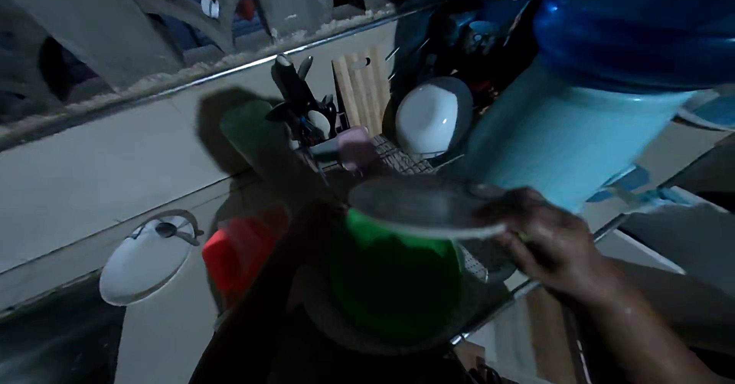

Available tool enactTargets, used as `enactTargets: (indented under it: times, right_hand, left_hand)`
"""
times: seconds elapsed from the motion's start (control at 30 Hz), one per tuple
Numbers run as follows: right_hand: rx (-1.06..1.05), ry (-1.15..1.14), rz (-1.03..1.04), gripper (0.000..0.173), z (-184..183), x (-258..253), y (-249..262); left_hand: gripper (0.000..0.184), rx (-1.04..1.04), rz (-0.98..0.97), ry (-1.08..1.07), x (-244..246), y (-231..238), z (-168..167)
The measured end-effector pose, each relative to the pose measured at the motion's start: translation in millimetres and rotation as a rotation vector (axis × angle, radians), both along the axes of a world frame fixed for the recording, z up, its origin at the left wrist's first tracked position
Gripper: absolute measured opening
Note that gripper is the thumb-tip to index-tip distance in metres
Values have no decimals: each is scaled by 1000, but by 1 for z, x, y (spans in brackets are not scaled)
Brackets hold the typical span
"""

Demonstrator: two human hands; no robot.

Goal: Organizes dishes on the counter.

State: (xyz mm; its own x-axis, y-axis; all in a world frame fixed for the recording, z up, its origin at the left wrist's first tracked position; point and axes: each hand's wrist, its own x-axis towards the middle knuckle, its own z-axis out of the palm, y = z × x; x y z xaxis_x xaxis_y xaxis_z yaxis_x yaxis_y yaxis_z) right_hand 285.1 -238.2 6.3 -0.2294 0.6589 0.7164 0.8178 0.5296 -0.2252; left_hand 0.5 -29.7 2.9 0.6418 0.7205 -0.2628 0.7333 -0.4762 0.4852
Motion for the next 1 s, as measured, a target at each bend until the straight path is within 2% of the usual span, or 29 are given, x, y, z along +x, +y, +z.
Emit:
enactTargets:
  times: [0.1,0.17,0.33,0.43,0.6,0.7,0.8,0.9,1.0]
  right_hand:
    - [-31,-41,96,24,-15,-19,-32]
    - [-24,-67,129,20,-29,-29,-41]
    - [-45,-126,163,19,-63,-45,-48]
    - [-74,-110,161,21,-84,-49,-48]
    - [-170,-92,148,22,-92,-51,-47]
    - [-317,-56,215,21,-86,-51,-44]
    - [-474,38,332,31,-53,-38,-30]
    - [-519,136,193,34,-18,-28,13]
    - [-686,273,18,35,-5,-14,89]
  left_hand:
    - [42,-79,119,-102,-3,4,4]
    - [45,-125,112,-198,-5,6,5]
    - [32,-24,-16,-174,1,1,0]
    - [37,18,-30,-107,3,0,-6]
    - [30,91,-68,-125,2,1,-21]
    - [28,116,-63,-142,3,-1,-23]
    - [29,103,-34,-125,2,-2,-21]
    - [30,118,-32,-129,2,-1,-22]
    - [32,98,3,-85,7,-7,-15]
